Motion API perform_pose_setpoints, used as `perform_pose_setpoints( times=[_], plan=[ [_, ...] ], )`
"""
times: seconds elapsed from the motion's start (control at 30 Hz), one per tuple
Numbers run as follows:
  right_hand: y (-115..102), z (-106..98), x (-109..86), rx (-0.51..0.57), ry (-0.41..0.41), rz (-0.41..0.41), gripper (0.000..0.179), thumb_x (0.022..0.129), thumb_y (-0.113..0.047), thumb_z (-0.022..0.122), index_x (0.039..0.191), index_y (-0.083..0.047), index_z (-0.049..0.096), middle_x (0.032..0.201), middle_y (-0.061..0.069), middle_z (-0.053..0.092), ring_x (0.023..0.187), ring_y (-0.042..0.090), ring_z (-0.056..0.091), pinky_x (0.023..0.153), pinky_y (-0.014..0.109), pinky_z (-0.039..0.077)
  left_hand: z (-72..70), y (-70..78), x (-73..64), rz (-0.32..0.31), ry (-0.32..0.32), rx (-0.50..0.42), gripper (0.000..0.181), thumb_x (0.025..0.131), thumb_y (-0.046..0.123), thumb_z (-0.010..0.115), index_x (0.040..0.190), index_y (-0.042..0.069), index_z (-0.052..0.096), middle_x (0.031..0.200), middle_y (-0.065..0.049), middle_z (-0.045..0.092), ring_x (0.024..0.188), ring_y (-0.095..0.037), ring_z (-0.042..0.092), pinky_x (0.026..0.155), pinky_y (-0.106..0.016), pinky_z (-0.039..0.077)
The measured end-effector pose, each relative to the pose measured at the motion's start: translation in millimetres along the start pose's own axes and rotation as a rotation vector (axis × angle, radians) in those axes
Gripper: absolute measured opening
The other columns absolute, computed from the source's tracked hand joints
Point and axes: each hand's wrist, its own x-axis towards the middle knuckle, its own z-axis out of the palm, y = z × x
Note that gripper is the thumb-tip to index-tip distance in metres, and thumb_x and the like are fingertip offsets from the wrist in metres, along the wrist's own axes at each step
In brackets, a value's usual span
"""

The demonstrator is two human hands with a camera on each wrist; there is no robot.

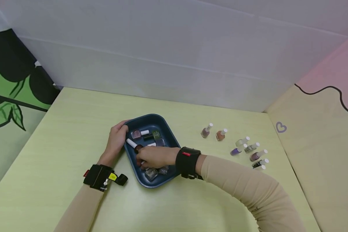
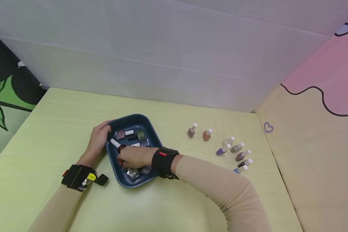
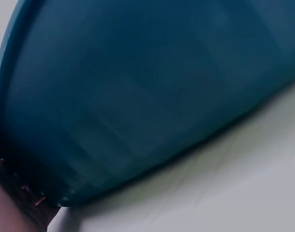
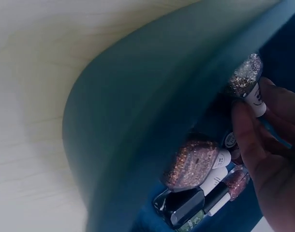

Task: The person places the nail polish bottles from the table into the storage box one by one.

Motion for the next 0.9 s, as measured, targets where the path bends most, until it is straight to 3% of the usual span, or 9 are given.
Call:
perform_pose_setpoints(
  times=[0.47,0.9],
  plan=[
    [1.7,7.2,2.1,-0.075,0.035,0.002,0.021,0.091,-0.023,0.06,0.106,-0.01,0.065,0.099,-0.001,0.054,0.078,0.005,0.052,0.068,0.013,0.045,0.0,-0.3,0.1,0.004,-0.006,0.0,0.047,0.093,0.012,0.03,0.133,0.003,0.054,0.132,-0.015,0.055,0.118,-0.024,0.046,0.104,-0.044,0.033],
    [2.4,7.2,1.6,-0.074,0.035,0.006,0.024,0.091,-0.025,0.06,0.11,-0.01,0.064,0.099,-0.001,0.054,0.079,0.005,0.052,0.069,0.013,0.045,0.8,-2.2,1.1,0.006,-0.003,0.0,0.047,0.094,0.013,0.029,0.133,0.002,0.054,0.132,-0.016,0.054,0.119,-0.025,0.046,0.106,-0.045,0.032]
  ],
)
